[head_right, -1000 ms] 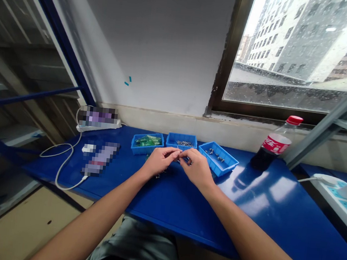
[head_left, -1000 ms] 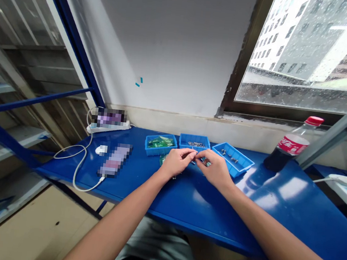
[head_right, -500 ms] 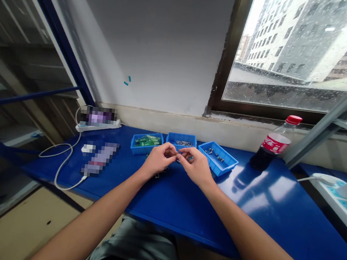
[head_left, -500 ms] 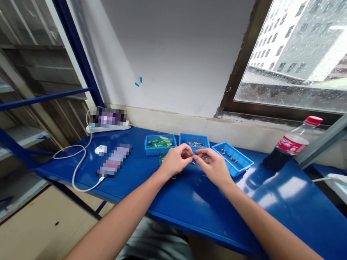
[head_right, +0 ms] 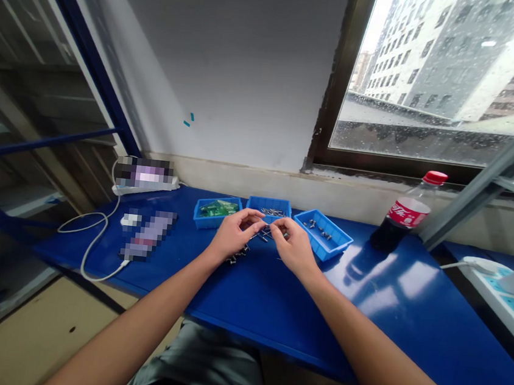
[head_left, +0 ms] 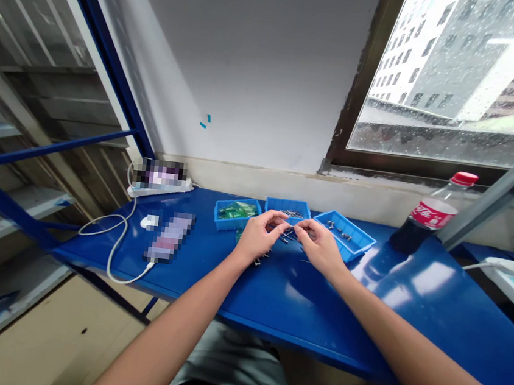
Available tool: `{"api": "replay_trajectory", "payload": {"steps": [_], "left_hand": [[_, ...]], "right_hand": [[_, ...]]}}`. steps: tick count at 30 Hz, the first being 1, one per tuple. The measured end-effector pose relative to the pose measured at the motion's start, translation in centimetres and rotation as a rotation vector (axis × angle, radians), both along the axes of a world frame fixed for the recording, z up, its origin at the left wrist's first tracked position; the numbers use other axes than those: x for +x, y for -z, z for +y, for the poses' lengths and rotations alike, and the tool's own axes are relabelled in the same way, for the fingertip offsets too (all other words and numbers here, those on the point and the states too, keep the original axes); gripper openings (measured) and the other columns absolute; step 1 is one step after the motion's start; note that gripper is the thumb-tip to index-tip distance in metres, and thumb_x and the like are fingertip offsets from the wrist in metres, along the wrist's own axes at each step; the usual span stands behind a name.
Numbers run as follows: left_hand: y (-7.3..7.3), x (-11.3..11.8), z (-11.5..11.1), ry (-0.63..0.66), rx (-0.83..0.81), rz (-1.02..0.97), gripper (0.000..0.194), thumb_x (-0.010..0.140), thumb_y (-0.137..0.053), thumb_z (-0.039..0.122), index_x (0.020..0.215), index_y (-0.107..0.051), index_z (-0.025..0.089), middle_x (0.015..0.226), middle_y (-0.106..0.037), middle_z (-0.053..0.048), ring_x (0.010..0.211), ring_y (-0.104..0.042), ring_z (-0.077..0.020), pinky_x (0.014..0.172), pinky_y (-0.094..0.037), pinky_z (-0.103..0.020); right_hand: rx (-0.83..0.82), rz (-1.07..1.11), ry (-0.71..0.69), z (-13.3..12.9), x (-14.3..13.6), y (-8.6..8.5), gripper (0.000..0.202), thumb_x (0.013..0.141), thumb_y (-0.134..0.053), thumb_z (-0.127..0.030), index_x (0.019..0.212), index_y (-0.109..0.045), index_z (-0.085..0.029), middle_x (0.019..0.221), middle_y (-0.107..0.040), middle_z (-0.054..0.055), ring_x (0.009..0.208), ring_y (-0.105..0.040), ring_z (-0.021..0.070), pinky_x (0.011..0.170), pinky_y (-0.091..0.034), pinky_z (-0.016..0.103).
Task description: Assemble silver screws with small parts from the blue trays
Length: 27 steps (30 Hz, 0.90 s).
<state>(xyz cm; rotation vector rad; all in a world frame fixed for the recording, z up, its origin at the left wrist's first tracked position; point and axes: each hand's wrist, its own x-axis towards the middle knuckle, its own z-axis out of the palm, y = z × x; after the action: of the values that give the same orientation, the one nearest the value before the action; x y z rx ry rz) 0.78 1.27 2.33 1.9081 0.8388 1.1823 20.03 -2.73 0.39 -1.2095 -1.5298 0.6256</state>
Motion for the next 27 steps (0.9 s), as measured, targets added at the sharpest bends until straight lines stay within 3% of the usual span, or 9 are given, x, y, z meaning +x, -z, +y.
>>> {"api": "replay_trajectory", "payload": {"steps": [4, 8, 13, 19, 23, 27], "left_hand": [[0.08, -0.07, 0.26, 0.016, -0.068, -0.092, 0.035, 0.094, -0.071, 0.04, 0.118, -0.072, 0.015, 0.103, -0.079, -0.011, 0.098, -0.076, -0.0236, 0.088, -0.061, -0.035], [-0.03, -0.1, 0.22, 0.036, -0.09, -0.057, 0.034, 0.09, -0.076, 0.043, 0.11, -0.078, 0.016, 0.111, -0.079, -0.012, 0.102, -0.075, -0.0252, 0.089, -0.061, -0.034], [-0.01, -0.15, 0.3, 0.06, -0.027, -0.035, 0.027, 0.091, -0.076, 0.042, 0.103, -0.082, 0.018, 0.116, -0.077, -0.012, 0.108, -0.073, -0.025, 0.094, -0.06, -0.035], [0.39, -0.21, 0.93, 0.133, -0.135, -0.155, 0.028, 0.083, -0.083, 0.041, 0.093, -0.081, 0.015, 0.115, -0.076, -0.014, 0.111, -0.071, -0.0269, 0.097, -0.058, -0.039], [0.28, -0.2, 0.98, 0.166, -0.184, -0.203, 0.028, 0.081, -0.085, 0.039, 0.087, -0.077, 0.013, 0.114, -0.075, -0.015, 0.113, -0.07, -0.0273, 0.103, -0.054, -0.042], [0.12, -0.06, 0.75, 0.166, -0.21, -0.249, 0.03, 0.078, -0.086, 0.039, 0.084, -0.072, 0.013, 0.113, -0.073, -0.014, 0.112, -0.069, -0.0263, 0.099, -0.055, -0.04]], "right_hand": [[-0.044, -0.008, -0.076, 0.01, -0.19, 0.31, 0.038, 0.097, -0.061, -0.059, 0.096, -0.069, -0.021, 0.084, -0.072, 0.005, 0.068, -0.062, 0.0192, 0.06, -0.049, 0.031], [-0.113, 0.123, -0.144, 0.3, -0.32, 0.74, 0.043, 0.098, -0.058, -0.063, 0.104, -0.069, -0.022, 0.08, -0.068, 0.003, 0.057, -0.058, 0.0159, 0.054, -0.047, 0.03], [-0.16, 0.19, -0.201, 0.68, 0.0, 0.99, 0.047, 0.095, -0.061, -0.066, 0.104, -0.072, -0.021, 0.084, -0.069, 0.004, 0.058, -0.058, 0.0151, 0.053, -0.048, 0.03], [-0.19, 0.232, -0.302, 0.45, -0.16, 0.77, 0.045, 0.097, -0.061, -0.064, 0.097, -0.074, -0.02, 0.086, -0.069, 0.004, 0.061, -0.059, 0.0141, 0.055, -0.049, 0.029], [-0.205, 0.232, -0.314, 0.27, -0.29, 0.55, 0.046, 0.096, -0.062, -0.064, 0.095, -0.074, -0.02, 0.085, -0.07, 0.004, 0.06, -0.058, 0.0139, 0.054, -0.048, 0.028], [-0.205, 0.218, -0.314, 0.34, -0.27, 0.61, 0.048, 0.095, -0.062, -0.067, 0.094, -0.073, -0.02, 0.085, -0.07, 0.005, 0.061, -0.059, 0.0146, 0.055, -0.049, 0.028]]}}
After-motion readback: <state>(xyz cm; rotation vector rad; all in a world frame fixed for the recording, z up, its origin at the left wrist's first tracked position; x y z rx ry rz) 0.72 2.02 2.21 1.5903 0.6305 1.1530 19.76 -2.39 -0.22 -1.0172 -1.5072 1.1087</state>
